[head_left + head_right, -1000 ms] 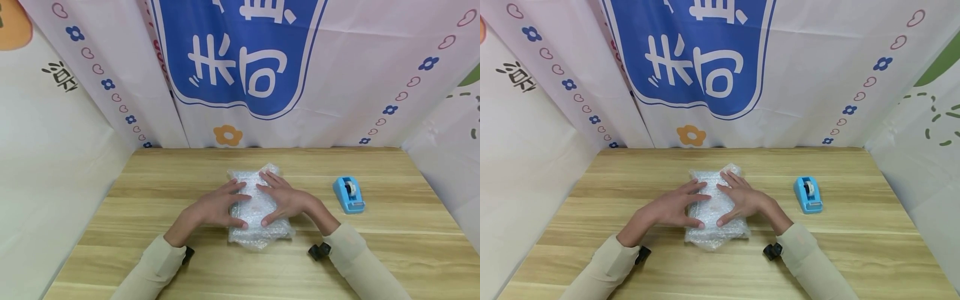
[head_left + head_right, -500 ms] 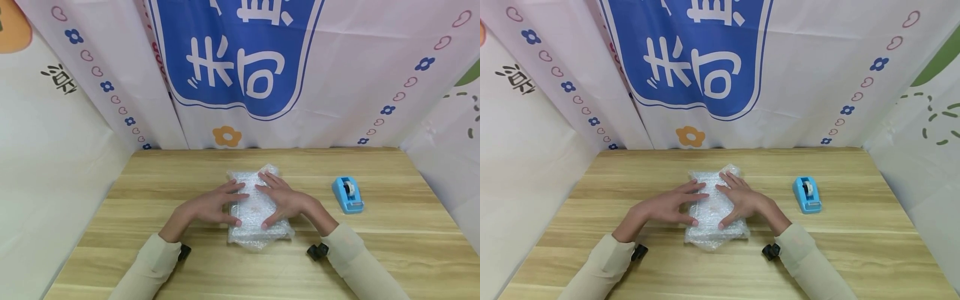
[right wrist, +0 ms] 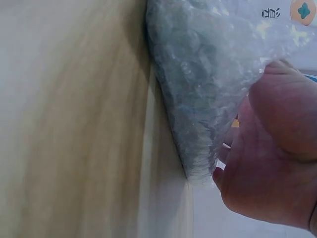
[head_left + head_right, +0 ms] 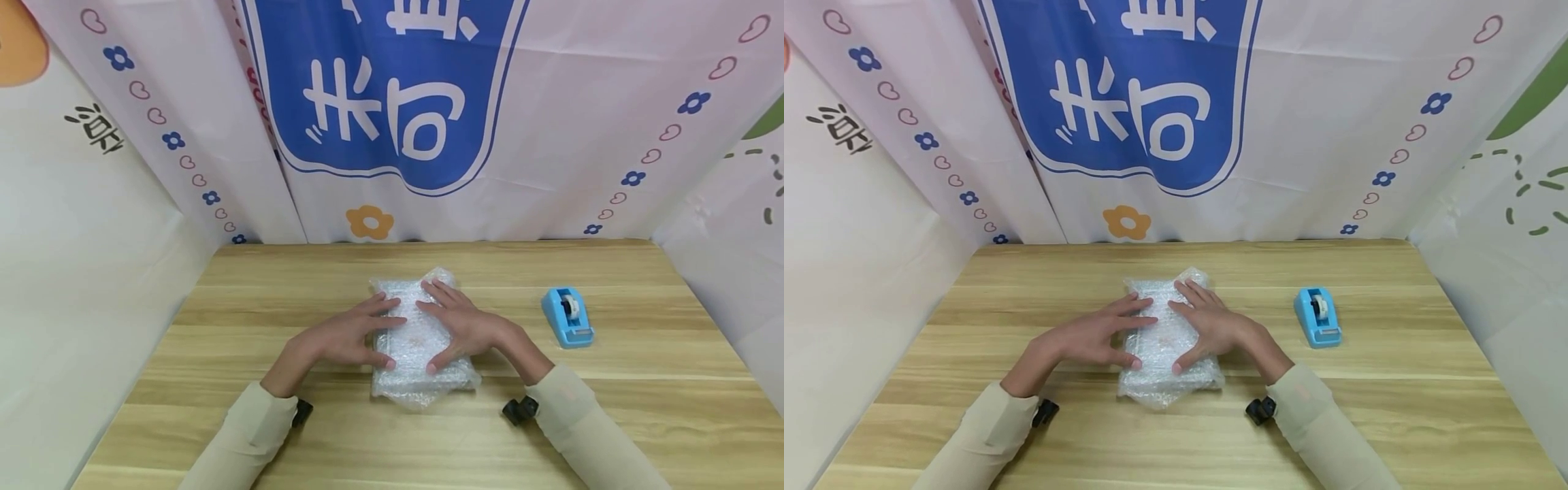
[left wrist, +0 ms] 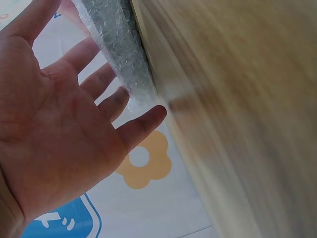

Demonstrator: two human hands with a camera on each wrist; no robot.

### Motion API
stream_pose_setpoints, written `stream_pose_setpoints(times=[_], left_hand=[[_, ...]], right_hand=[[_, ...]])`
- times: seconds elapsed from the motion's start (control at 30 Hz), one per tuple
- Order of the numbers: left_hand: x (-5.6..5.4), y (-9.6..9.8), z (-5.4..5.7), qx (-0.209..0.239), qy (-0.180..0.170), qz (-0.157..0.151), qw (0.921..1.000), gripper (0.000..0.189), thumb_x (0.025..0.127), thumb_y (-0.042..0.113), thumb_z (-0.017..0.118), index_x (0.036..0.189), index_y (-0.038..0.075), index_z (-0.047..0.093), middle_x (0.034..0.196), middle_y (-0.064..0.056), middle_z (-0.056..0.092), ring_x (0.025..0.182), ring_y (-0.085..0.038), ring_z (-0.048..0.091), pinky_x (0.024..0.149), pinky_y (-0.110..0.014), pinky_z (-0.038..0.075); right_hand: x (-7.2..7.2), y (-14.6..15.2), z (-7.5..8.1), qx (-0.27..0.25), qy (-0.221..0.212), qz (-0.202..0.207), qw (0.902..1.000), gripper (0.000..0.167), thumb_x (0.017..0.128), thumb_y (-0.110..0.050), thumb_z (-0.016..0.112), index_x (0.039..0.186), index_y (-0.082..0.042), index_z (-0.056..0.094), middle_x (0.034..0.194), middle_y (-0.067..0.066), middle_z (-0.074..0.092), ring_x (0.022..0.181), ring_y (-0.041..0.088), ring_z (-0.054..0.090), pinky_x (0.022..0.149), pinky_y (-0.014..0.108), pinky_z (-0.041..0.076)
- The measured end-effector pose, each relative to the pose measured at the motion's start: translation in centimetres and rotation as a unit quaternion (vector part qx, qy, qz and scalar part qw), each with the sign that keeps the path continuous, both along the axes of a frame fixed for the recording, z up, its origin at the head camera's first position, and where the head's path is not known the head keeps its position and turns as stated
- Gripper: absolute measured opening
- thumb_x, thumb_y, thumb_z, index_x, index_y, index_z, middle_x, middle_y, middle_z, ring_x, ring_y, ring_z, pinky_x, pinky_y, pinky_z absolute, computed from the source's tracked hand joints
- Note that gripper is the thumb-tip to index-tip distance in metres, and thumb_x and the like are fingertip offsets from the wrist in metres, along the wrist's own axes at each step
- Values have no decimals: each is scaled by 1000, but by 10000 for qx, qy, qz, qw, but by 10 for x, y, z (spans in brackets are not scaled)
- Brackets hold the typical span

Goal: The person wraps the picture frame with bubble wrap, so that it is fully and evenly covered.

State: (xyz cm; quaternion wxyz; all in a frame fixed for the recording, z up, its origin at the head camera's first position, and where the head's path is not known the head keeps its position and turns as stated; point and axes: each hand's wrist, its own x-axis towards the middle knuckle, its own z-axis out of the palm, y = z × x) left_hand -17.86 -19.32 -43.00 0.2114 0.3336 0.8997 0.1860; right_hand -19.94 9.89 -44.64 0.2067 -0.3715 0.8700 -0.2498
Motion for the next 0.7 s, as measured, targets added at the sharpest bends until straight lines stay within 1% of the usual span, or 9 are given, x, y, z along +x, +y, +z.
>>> stream_pose_setpoints(times=[0.07, 0.17, 0.23, 0.3, 0.47, 0.7], left_hand=[[0, 1, 0, -12, -4, 28, 10000, 82, 94, 54, 79, 162, 20, 50, 181, -4, 22, 170, -36, 5, 133, -63, 22], [0, 2, 0, -25, -17, 46, 10000, 82, 94, 54, 79, 162, 21, 50, 181, -3, 23, 170, -35, 5, 133, -63, 22], [0, 2, 1, -26, -21, 53, 10000, 82, 93, 55, 79, 162, 21, 50, 181, -3, 23, 170, -35, 5, 133, -63, 23], [0, 2, 1, -25, -16, 43, 10000, 82, 94, 54, 79, 162, 21, 50, 181, -3, 22, 170, -35, 5, 133, -63, 23], [-1, 2, 1, -24, -11, 32, 10000, 82, 94, 53, 80, 162, 21, 50, 181, -3, 22, 170, -36, 5, 133, -62, 23], [-2, 1, 0, -2, -29, 22, 10000, 82, 93, 53, 80, 162, 20, 51, 180, -5, 24, 170, -37, 6, 132, -63, 24]], right_hand=[[-2, 2, 0, -46, 18, 20, 10000, 112, 88, -55, 85, 168, 0, 30, 181, 21, -3, 168, 44, -9, 132, 70, 1], [-4, 5, -1, -139, 63, 58, 9999, 96, 97, -50, 77, 167, -1, 34, 181, 22, 0, 168, 45, -7, 133, 70, 1], [-4, 6, -1, -192, 101, 77, 9997, 88, 101, -46, 74, 166, 0, 35, 181, 23, 2, 168, 46, -5, 133, 70, 2], [-3, 6, 0, -226, 128, 53, 9996, 88, 100, -44, 76, 165, 1, 37, 181, 23, 3, 168, 46, -4, 133, 70, 2], [0, 3, -1, -204, 294, -85, 9993, 96, 94, -46, 82, 164, 1, 38, 180, 24, 6, 167, 47, -2, 133, 69, 4], [0, 1, -3, -144, 321, -158, 9993, 96, 93, -47, 83, 165, -1, 38, 181, 22, 7, 168, 46, -1, 133, 69, 5]])
